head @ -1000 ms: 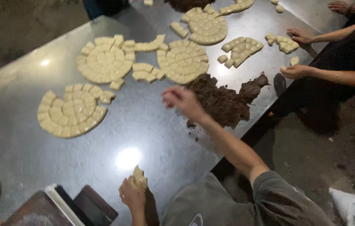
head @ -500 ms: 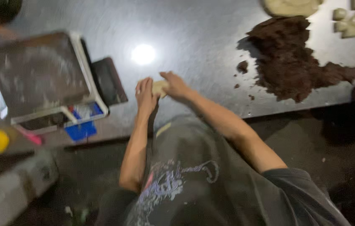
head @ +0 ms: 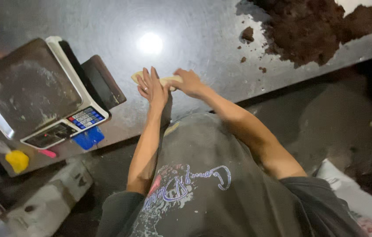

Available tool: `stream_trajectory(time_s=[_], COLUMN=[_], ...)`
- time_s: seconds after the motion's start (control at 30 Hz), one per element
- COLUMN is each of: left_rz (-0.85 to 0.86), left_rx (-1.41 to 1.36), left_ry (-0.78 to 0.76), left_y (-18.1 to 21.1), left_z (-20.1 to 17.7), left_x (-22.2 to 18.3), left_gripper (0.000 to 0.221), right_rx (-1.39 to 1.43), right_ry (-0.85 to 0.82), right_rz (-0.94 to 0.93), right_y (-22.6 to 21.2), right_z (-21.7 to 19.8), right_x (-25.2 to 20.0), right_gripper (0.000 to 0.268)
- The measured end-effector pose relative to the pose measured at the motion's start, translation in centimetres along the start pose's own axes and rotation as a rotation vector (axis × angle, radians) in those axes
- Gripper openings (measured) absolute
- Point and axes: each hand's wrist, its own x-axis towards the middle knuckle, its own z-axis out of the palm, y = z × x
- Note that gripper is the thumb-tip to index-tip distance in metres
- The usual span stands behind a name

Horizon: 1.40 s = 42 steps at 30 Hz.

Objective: The person prepares dough by placing chocolate filling onto pieces of dough and folding them to create filled pastries.

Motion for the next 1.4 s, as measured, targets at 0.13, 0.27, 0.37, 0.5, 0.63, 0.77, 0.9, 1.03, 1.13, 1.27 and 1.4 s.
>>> stream_trajectory(time_s=[0.13,0.27,0.37,0.5,0.63,0.77,0.9,1.03,1.13,1.27,1.4], left_rz=[-0.007,-0.023,-0.034,-0.048,-0.004,-0.159,-0.298,-0.317,-0.339,-0.248,-0.275], left_rx=[-0.005,0.028,0.095,0.009,-0.953,-1.063,-1.109,-0.873,-0.998,-1.147,-1.344], left_ry=[-0.088,-0.103,-0.079,-0.150,-0.362,-0.390,-0.348,-0.209,-0.188,-0.117,-0.130], left_y=[-1.5,-1.8,-0.6,4.0,13.6,16.1,14.6,17.8,21.3,23.9,24.3], left_z=[-0.3,-0.5,-0.2,-0.5,3.5,6.0,5.5,3.1,1.5,2.8,6.4], left_x=[-0.3,-0.5,-0.2,-0.4,-0.7,-1.6,-2.4,-3.0,-2.7,-0.5,2.1], left_gripper=[0.100,0.100,0.092,0.080,0.064,0.047,0.036,0.028,0.029,0.036,0.043], right_rx=[-0.054,0.144,0.093,0.621,0.592,0.347,-0.031,-0.350,-0.268,0.491,1.138], right_ry=[-0.039,-0.041,0.379,0.219,-0.041,-0.002,0.266,0.269,0.220,0.083,-0.083], right_rz=[-0.106,-0.033,-0.296,0.316,0.035,-0.030,-0.102,-0.218,-0.188,0.031,0.169], right_y=[-1.1,1.3,4.9,6.9,5.2,7.9,14.7,20.1,22.4,21.6,17.5], right_z=[0.9,-1.8,-5.4,-13.8,-15.7,-15.8,-17.8,-20.5,-21.1,-22.3,-27.0], right_x=[1.2,0.7,-0.2,-3.0,-7.1,-7.2,-3.8,-0.2,1.3,2.9,-1.0], right_gripper=[0.037,0.027,0.020,0.033,0.048,0.052,0.048,0.049,0.037,0.029,0.046])
